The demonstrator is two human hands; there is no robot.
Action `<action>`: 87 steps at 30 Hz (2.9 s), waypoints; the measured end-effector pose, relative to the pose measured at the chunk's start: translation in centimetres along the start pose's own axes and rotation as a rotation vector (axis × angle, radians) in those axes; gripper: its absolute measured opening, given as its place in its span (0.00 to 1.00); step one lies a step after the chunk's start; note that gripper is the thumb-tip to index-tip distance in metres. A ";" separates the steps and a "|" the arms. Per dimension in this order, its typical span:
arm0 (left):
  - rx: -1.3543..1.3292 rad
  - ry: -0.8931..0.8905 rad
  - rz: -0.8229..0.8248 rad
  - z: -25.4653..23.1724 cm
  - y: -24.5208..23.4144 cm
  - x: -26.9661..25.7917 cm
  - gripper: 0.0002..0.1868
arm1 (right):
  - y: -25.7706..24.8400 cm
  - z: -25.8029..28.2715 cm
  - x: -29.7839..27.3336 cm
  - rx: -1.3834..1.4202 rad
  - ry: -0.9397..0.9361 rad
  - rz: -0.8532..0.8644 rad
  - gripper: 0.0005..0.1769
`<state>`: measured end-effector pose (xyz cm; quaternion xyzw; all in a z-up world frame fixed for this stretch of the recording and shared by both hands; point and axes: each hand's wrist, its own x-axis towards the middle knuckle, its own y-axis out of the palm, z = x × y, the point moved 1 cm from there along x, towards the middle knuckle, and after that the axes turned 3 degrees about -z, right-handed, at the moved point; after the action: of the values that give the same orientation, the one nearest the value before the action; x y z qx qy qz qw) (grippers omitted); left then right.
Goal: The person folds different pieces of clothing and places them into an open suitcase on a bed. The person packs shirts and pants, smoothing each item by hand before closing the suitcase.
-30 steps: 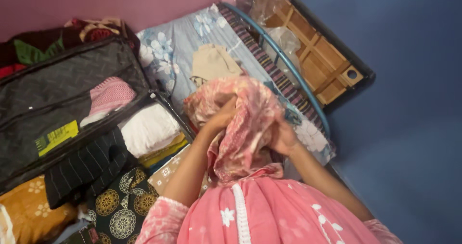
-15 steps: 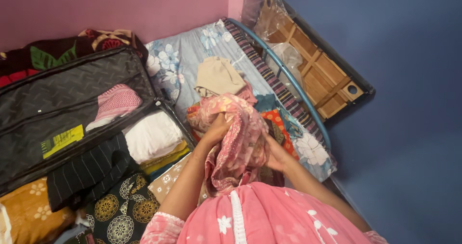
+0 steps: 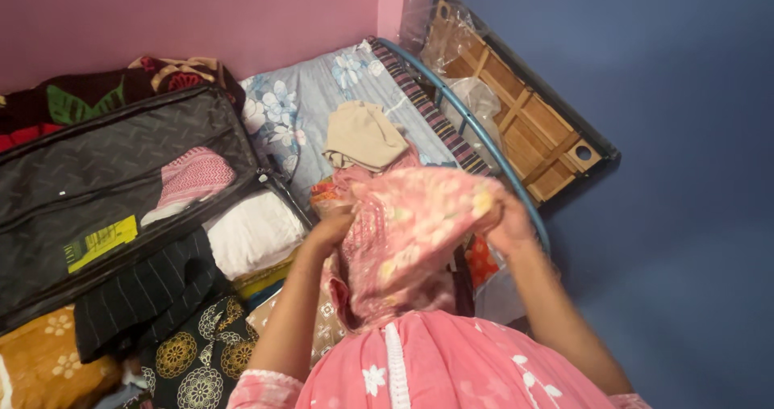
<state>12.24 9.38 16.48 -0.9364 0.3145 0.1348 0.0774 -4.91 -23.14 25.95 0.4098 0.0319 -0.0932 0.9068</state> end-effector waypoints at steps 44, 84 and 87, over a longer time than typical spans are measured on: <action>-0.691 0.077 -0.241 -15.8 -5.6 -5.2 0.31 | -1.3 10.4 -1.5 -0.252 -0.176 0.056 0.18; 0.484 0.907 -0.846 -20.7 -9.7 -5.0 0.11 | 1.9 18.3 6.2 -0.663 -0.678 -0.209 0.16; 0.753 0.764 -0.998 -23.2 -5.1 -5.2 0.12 | 5.2 16.8 6.8 -0.910 -0.761 -0.209 0.21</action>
<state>16.08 11.04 40.39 -0.8599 -0.1194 -0.3699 0.3310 2.44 -33.35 39.97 -0.0868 -0.2183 -0.2991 0.9249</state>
